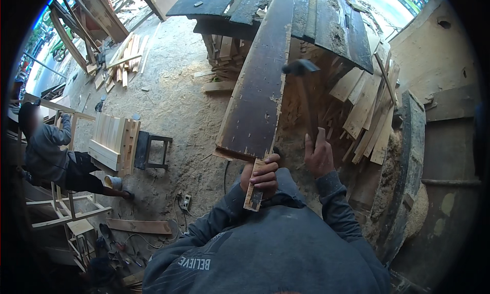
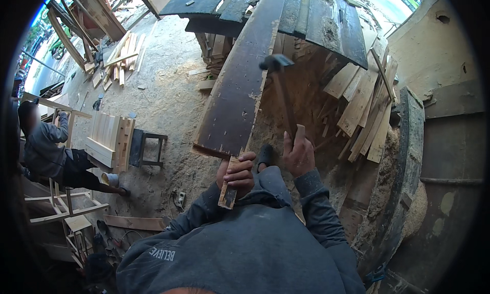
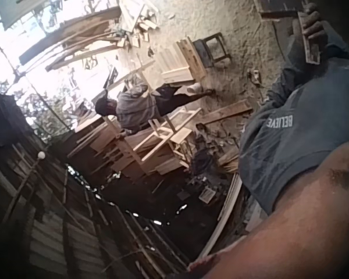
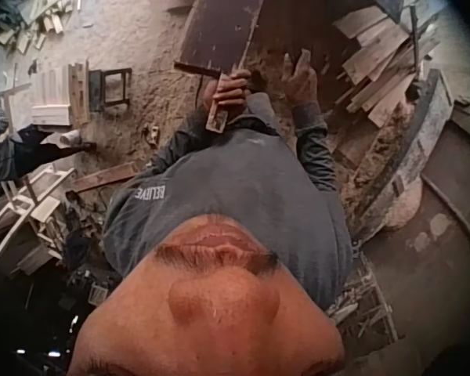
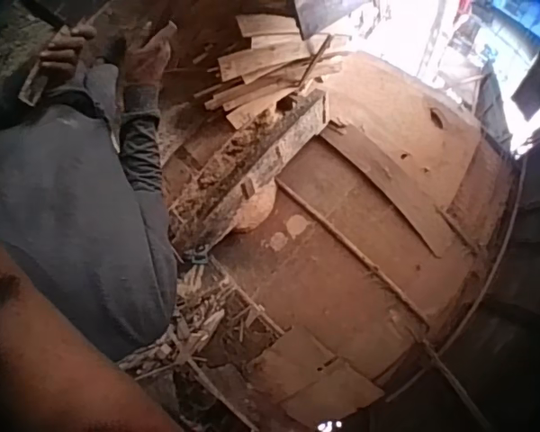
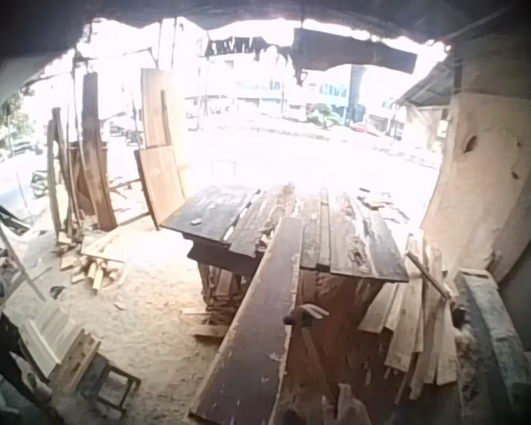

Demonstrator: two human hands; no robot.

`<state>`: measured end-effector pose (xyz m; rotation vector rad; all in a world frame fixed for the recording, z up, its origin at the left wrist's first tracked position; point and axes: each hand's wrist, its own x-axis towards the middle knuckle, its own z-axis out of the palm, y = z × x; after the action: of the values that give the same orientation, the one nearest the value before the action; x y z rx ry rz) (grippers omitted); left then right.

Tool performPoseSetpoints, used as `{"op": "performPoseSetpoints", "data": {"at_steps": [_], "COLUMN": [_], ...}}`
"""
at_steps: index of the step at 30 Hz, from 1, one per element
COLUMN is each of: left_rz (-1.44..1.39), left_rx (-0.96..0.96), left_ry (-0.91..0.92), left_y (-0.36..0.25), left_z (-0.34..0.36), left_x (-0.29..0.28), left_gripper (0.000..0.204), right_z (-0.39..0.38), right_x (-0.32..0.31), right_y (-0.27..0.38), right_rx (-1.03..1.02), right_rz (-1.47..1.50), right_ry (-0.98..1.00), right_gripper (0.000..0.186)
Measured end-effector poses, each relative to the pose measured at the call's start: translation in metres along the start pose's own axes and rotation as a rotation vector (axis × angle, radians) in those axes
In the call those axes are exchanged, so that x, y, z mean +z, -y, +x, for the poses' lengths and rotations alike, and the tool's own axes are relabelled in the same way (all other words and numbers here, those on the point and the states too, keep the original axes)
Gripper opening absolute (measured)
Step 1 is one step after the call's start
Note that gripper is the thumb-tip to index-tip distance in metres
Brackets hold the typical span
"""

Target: Measuring, aligning, and hammering wooden boards to assemble structure components on a workshop floor.

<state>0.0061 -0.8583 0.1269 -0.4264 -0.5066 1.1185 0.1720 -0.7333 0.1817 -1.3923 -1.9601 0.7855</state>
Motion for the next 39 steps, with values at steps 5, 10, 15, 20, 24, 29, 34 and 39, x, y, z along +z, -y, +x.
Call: {"op": "performPoseSetpoints", "data": {"at_steps": [5, 10, 15, 20, 24, 29, 34, 39], "left_rz": [0.087, 0.428, 1.367, 1.487, 0.991, 0.821, 0.764, 1.304], "left_rx": [0.004, 0.024, 0.235, 0.25, 0.068, -0.118, -0.172, -0.048], "left_ry": [-0.09, -0.293, -0.859, -0.871, -0.559, -0.533, -0.756, -0.874], "left_y": [-0.014, -0.021, 0.019, 0.007, -0.015, -0.026, 0.006, 0.023], "left_z": [-0.012, -0.023, -0.015, -0.021, -0.083, -0.196, -0.28, -0.336], "left_x": [-0.008, 0.02, 0.029, 0.023, 0.017, 0.015, 0.002, -0.014], "left_gripper": [0.034, 0.047, 0.062, 0.06, 0.049, 0.043, 0.054, 0.054], "right_z": [0.007, -0.004, -0.011, -0.014, 0.031, 0.141, 0.173, 0.144], "right_x": [0.004, 0.017, 0.028, 0.034, 0.072, 0.179, 0.24, 0.246], "right_y": [-0.024, -0.036, -0.062, -0.091, -0.102, -0.095, -0.096, -0.106], "right_rx": [0.239, 0.56, 0.793, 0.933, 0.829, 0.923, 0.872, 0.855], "right_rz": [0.132, 0.657, 0.783, 0.845, 1.095, 1.327, 1.449, 1.38], "right_ry": [0.244, 0.214, 0.108, 0.143, 0.214, 0.257, 0.325, 0.399], "right_gripper": [0.029, 0.025, 0.024, 0.023, 0.03, 0.044, 0.049, 0.052]}}
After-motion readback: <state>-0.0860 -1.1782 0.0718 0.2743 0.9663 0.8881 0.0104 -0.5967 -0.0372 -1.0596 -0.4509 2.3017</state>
